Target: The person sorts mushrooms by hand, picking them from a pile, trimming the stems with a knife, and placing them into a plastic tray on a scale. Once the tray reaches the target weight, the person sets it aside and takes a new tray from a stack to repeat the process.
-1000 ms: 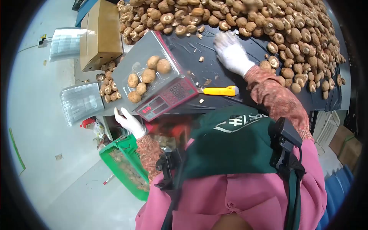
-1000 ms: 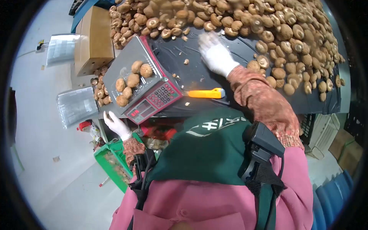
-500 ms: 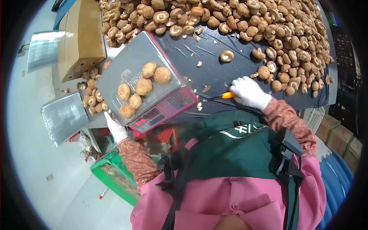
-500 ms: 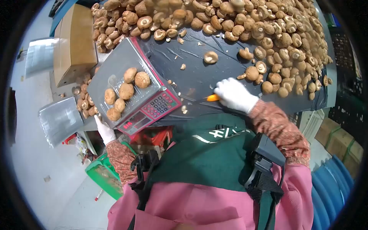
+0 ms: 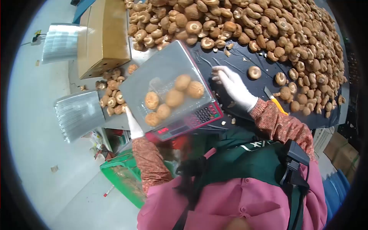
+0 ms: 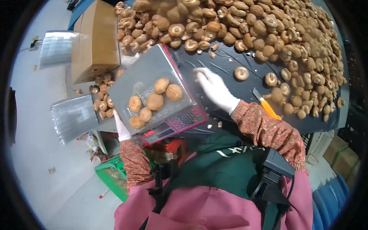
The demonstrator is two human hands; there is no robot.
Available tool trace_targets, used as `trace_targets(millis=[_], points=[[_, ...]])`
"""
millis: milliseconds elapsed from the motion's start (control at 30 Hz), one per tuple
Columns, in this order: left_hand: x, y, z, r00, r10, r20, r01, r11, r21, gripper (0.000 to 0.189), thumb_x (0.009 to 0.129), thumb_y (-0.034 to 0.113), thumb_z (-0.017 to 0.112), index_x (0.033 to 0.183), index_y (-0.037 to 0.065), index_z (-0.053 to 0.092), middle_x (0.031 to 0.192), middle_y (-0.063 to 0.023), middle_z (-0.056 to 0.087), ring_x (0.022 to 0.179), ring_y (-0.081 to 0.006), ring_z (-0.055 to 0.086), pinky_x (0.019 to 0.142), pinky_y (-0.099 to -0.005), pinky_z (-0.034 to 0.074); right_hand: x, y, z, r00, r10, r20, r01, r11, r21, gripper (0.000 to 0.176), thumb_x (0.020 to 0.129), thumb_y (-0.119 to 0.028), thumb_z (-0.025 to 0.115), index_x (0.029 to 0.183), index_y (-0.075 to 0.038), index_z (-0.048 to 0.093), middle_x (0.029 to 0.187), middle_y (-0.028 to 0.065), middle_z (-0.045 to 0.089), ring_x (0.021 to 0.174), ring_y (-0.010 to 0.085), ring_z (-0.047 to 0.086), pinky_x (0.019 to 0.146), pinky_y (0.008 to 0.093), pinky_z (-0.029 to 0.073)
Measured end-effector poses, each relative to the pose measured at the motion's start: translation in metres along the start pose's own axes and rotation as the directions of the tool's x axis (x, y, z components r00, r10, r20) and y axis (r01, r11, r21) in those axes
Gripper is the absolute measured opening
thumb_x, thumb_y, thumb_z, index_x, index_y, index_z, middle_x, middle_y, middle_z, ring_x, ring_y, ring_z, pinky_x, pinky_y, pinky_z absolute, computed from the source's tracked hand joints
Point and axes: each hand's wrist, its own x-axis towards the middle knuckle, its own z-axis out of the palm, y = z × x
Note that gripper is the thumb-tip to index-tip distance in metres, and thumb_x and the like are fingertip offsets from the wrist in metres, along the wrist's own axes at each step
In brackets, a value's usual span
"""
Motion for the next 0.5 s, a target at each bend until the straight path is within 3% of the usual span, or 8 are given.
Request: trace_targets(millis=[33, 67, 133, 200, 233, 300, 400, 500], points=[[0.001, 0.001, 0.002, 0.996, -0.054, -0.075, 0.054, 0.999, 0.002, 0.074, 0.104, 0.059, 0.036, 0.153, 0.004, 0.035, 0.153, -0.0107, 0.042, 0.137, -0.0278, 0.042, 0.117, -0.0401, 0.031, 0.003, -0.005, 0.014, 0.998, 0.024, 0.055, -0.015, 0.988, -0.156, 0.045, 0.105, -0.033, 0.042, 0.131, 0.002, 0.055, 0.124, 0.0198, 0.065, 0.113, 0.032, 0.063, 0.099, 0.0376, 0.048], [0.001, 0.003, 0.003, 0.997, -0.041, -0.062, 0.04, 0.999, -0.024, 0.073, 0.104, 0.059, 0.035, 0.153, 0.004, 0.035, 0.153, -0.0107, 0.042, 0.138, -0.0279, 0.042, 0.117, -0.0404, 0.032, 0.006, 0.001, 0.025, 0.994, -0.012, 0.106, 0.038, 0.967, -0.252, 0.052, 0.106, -0.038, 0.038, 0.142, -0.001, 0.047, 0.14, 0.0229, 0.054, 0.131, 0.0355, 0.051, 0.111, 0.0363, 0.038], [-0.003, 0.005, 0.013, 0.999, -0.036, -0.02, 0.034, 0.996, -0.082, 0.073, 0.105, 0.059, 0.034, 0.153, 0.005, 0.034, 0.153, -0.0108, 0.042, 0.138, -0.0283, 0.042, 0.117, -0.0409, 0.032, 0.026, 0.047, 0.048, 0.974, 0.123, 0.192, -0.148, 0.982, 0.118, 0.058, 0.107, -0.04, 0.034, 0.151, -0.003, 0.036, 0.152, 0.0214, 0.043, 0.142, 0.0308, 0.039, 0.118, 0.0346, 0.028], [0.001, 0.001, 0.006, 0.997, -0.058, 0.041, 0.063, 0.991, -0.114, 0.07, 0.105, 0.057, 0.034, 0.153, 0.006, 0.034, 0.153, -0.0114, 0.042, 0.138, -0.0288, 0.043, 0.116, -0.0411, 0.035, 0.016, 0.01, 0.054, 0.952, 0.165, 0.258, -0.233, 0.938, 0.258, 0.061, 0.108, -0.042, 0.031, 0.154, -0.003, 0.03, 0.154, 0.0187, 0.04, 0.145, 0.0269, 0.035, 0.12, 0.0338, 0.024], [-0.005, 0.005, 0.015, 0.997, -0.078, 0.01, 0.078, 0.993, -0.092, 0.069, 0.106, 0.056, 0.034, 0.153, 0.005, 0.035, 0.152, -0.0113, 0.043, 0.137, -0.0283, 0.043, 0.116, -0.0408, 0.035, 0.012, 0.012, 0.054, 0.96, 0.089, 0.264, -0.182, 0.918, 0.352, 0.06, 0.108, -0.042, 0.032, 0.154, -0.003, 0.031, 0.152, 0.0169, 0.042, 0.143, 0.0248, 0.036, 0.119, 0.0342, 0.025], [-0.016, 0.013, 0.027, 0.998, -0.067, 0.019, 0.068, 0.994, -0.08, 0.065, 0.106, 0.052, 0.037, 0.151, 0.004, 0.037, 0.15, -0.0104, 0.046, 0.134, -0.0264, 0.046, 0.114, -0.0391, 0.037, -0.002, 0.004, 0.048, 0.977, 0.07, 0.2, -0.128, 0.949, 0.29, 0.06, 0.108, -0.041, 0.035, 0.153, -0.002, 0.031, 0.152, 0.0172, 0.043, 0.142, 0.0251, 0.038, 0.118, 0.034, 0.027], [-0.043, 0.019, 0.052, 0.989, -0.087, -0.119, 0.093, 0.994, 0.049, 0.063, 0.106, 0.049, 0.04, 0.149, 0.003, 0.04, 0.148, -0.0096, 0.048, 0.131, -0.0257, 0.049, 0.112, -0.0383, 0.039, -0.027, 0.021, 0.038, 0.984, 0.08, 0.156, -0.129, 0.933, 0.337, 0.059, 0.108, -0.036, 0.037, 0.153, 0.001, 0.03, 0.153, 0.0183, 0.041, 0.144, 0.0256, 0.036, 0.119, 0.0339, 0.026], [-0.057, 0.012, 0.066, 0.977, -0.188, -0.101, 0.187, 0.982, -0.013, 0.064, 0.105, 0.051, 0.044, 0.146, 0.003, 0.043, 0.144, -0.0091, 0.051, 0.128, -0.0251, 0.051, 0.11, -0.0376, 0.041, -0.061, 0.011, 0.012, 0.991, 0.075, 0.112, -0.099, 0.969, 0.226, 0.058, 0.108, -0.032, 0.037, 0.154, 0.003, 0.029, 0.157, 0.0189, 0.036, 0.148, 0.0255, 0.031, 0.12, 0.0335, 0.022]])
